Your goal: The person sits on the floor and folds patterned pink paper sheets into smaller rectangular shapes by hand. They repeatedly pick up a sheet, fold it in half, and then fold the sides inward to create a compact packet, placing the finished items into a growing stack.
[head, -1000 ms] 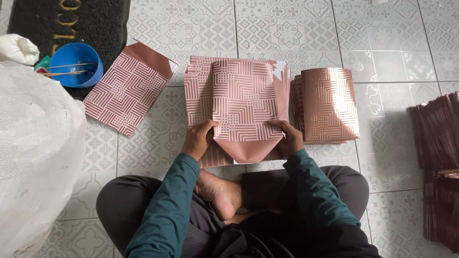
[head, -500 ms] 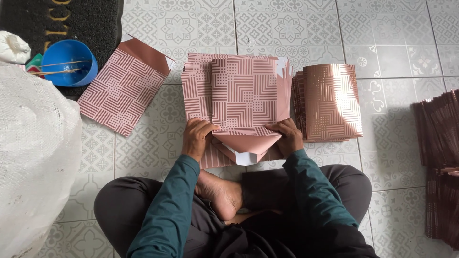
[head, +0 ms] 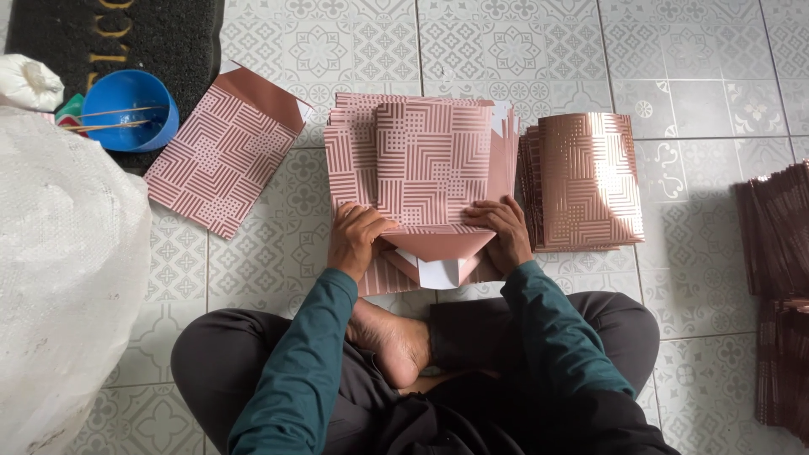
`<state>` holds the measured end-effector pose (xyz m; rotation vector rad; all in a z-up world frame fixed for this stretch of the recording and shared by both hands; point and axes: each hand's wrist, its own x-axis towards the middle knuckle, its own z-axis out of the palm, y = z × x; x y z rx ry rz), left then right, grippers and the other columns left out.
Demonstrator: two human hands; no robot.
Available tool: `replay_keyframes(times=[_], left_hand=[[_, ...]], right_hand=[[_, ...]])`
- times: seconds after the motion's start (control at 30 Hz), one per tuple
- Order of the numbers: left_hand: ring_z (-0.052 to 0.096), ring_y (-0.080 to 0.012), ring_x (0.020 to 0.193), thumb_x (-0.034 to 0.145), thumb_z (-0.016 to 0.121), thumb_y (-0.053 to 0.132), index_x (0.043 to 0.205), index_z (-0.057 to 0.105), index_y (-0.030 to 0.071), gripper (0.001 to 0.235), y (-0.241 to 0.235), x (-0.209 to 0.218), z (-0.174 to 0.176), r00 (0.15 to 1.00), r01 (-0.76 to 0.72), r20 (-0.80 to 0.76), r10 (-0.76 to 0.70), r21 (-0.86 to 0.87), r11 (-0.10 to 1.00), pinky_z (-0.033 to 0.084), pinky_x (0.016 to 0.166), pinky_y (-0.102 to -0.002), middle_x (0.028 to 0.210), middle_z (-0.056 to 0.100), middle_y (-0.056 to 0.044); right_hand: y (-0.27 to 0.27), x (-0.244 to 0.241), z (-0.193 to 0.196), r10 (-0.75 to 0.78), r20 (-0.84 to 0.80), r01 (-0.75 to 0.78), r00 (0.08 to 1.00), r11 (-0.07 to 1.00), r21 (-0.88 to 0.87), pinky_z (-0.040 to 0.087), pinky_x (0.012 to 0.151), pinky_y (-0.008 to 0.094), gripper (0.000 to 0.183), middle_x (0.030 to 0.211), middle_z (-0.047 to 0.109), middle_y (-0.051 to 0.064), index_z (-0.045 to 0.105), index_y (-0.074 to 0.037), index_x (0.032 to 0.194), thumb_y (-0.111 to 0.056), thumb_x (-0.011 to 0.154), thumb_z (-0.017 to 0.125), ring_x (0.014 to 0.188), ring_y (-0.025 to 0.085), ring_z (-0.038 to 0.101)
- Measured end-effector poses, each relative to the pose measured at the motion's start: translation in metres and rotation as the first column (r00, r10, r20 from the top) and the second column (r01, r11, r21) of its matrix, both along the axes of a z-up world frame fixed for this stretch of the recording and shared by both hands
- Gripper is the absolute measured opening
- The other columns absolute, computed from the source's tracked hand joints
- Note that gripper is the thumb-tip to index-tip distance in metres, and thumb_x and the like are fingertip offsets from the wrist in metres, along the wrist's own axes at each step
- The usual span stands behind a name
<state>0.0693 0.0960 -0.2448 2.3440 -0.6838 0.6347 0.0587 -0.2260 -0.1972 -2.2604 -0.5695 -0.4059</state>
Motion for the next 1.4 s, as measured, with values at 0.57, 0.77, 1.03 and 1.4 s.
replay_keyframes(times=[0.57,0.77,1.03,1.4], left_hand=[[0.073,-0.0148,0.089,0.087,0.077,0.018,0.096,0.078,0.032,0.016,-0.002,-0.002,0.016,0.955,0.000,-0.292,-0.058,-0.194,0.981,0.037,0.114,-0.042,0.083,0.078,0.009],[0.073,-0.0239,0.100,0.095,0.072,0.028,0.099,0.077,0.027,0.006,0.002,-0.005,0.036,0.883,-0.090,-0.467,-0.055,-0.283,0.955,0.037,0.117,-0.043,0.085,0.078,0.003],[0.068,-0.0335,0.115,0.101,0.062,0.048,0.085,0.069,0.020,0.033,-0.011,-0.005,0.017,0.836,-0.264,-0.533,0.132,-0.178,0.948,0.043,0.114,-0.046,0.079,0.074,-0.008],[0.066,-0.0332,0.111,0.102,0.058,0.015,0.140,0.052,0.010,0.039,-0.055,-0.032,0.079,0.882,-0.441,-0.288,0.372,-0.229,0.868,0.052,0.097,-0.047,0.119,0.067,-0.013]], right_hand=[[-0.019,0.002,-0.012,0.067,-0.207,-0.073,0.976,0.997,-0.019,0.010,0.125,0.043,0.018,0.125,0.072,-0.010,0.076,-0.031,0.111,-0.033,0.095,0.068,0.135,0.013,0.054],[-0.017,0.000,0.029,0.012,-0.449,0.029,0.894,0.996,0.085,0.011,0.126,0.051,0.027,0.126,0.072,-0.003,0.075,-0.025,0.117,-0.040,0.095,0.071,0.135,0.022,0.055],[-0.012,0.007,-0.039,-0.304,-0.387,0.321,0.871,0.947,-0.022,0.011,0.131,0.043,0.030,0.103,0.076,0.007,0.074,-0.019,0.099,-0.048,0.100,0.067,0.113,0.032,0.067],[0.025,-0.001,-0.026,-0.502,0.098,0.493,0.859,0.864,0.107,0.054,0.085,0.045,0.036,0.083,0.050,0.005,0.060,-0.014,0.129,-0.023,0.096,0.071,0.082,0.027,0.058]])
